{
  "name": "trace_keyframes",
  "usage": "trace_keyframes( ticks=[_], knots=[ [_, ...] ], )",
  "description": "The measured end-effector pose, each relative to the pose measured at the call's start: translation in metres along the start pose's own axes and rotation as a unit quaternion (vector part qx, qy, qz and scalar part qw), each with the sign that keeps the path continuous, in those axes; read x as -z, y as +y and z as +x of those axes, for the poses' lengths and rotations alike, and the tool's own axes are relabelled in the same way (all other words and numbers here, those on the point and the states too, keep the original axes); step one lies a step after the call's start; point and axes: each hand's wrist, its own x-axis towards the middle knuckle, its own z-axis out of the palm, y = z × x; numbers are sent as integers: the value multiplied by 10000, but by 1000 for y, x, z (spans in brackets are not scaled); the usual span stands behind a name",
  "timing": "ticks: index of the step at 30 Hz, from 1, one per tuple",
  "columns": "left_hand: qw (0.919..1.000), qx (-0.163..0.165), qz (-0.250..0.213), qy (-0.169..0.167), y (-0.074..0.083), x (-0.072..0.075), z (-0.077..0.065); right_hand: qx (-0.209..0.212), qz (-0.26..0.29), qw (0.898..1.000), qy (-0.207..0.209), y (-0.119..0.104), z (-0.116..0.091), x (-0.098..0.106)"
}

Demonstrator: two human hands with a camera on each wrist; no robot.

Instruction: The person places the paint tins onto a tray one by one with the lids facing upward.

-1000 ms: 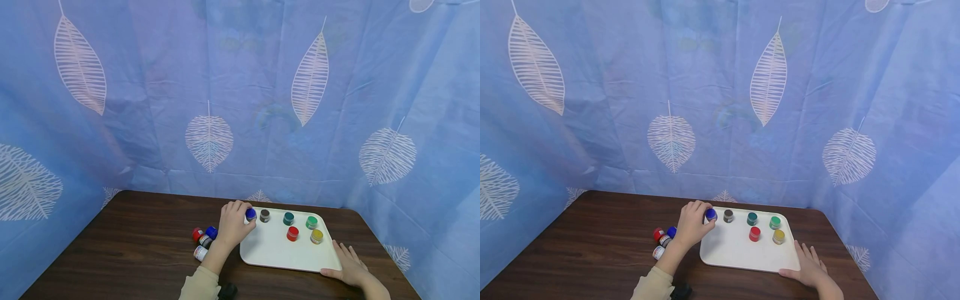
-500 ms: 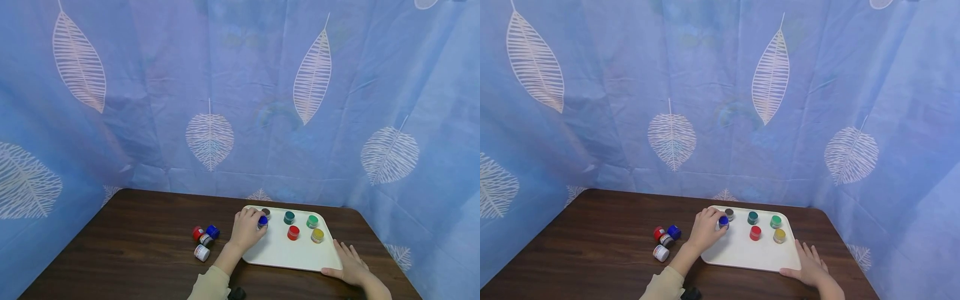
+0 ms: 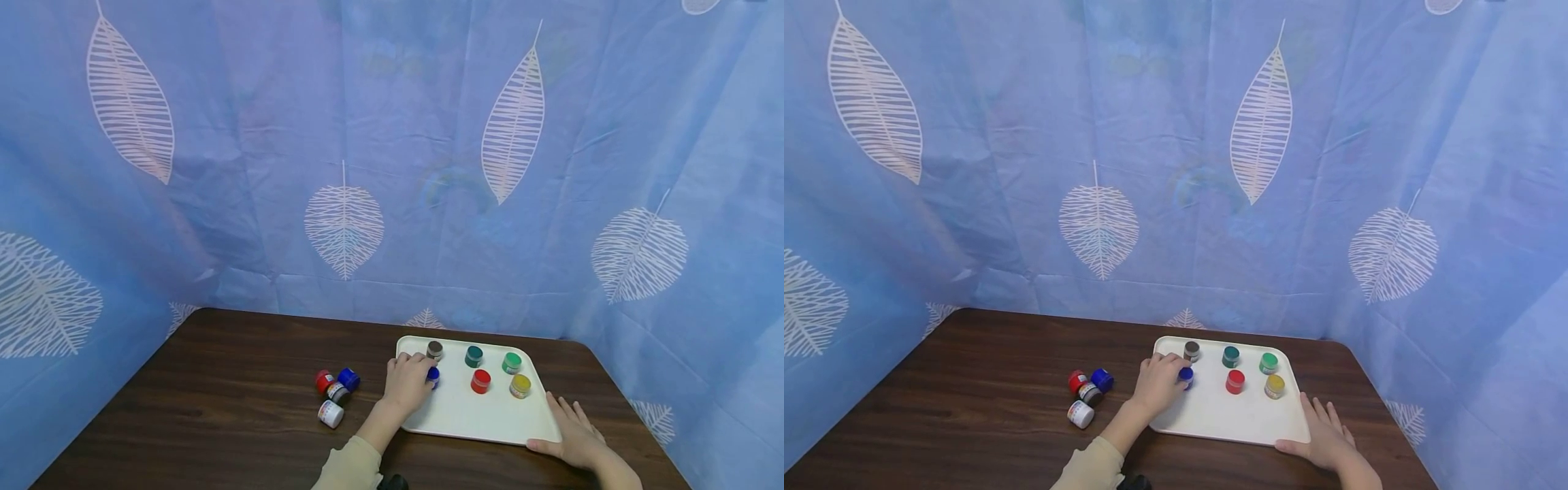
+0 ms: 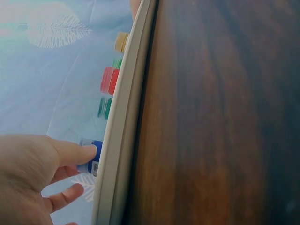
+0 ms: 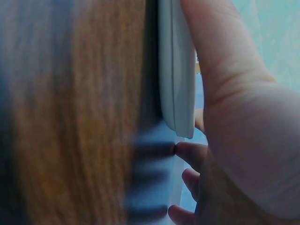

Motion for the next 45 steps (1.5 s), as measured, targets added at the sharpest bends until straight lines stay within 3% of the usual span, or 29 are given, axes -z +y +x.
trace_keyframes(
  ticks=[7,17,36,45],
  knots=[
    [9991,293,-276,-160,0,-2,0,-23,21,10000,17,-2,-2,1],
    [9943,1011,-262,-196,-1,5,-2,-43,28,10000,15,-3,-3,2],
    [9963,799,-232,-234,0,7,-2,-78,109,9999,-7,-4,-3,3],
    [9946,913,-431,-225,-7,25,-5,-82,94,9999,-14,-1,0,0]
  ],
)
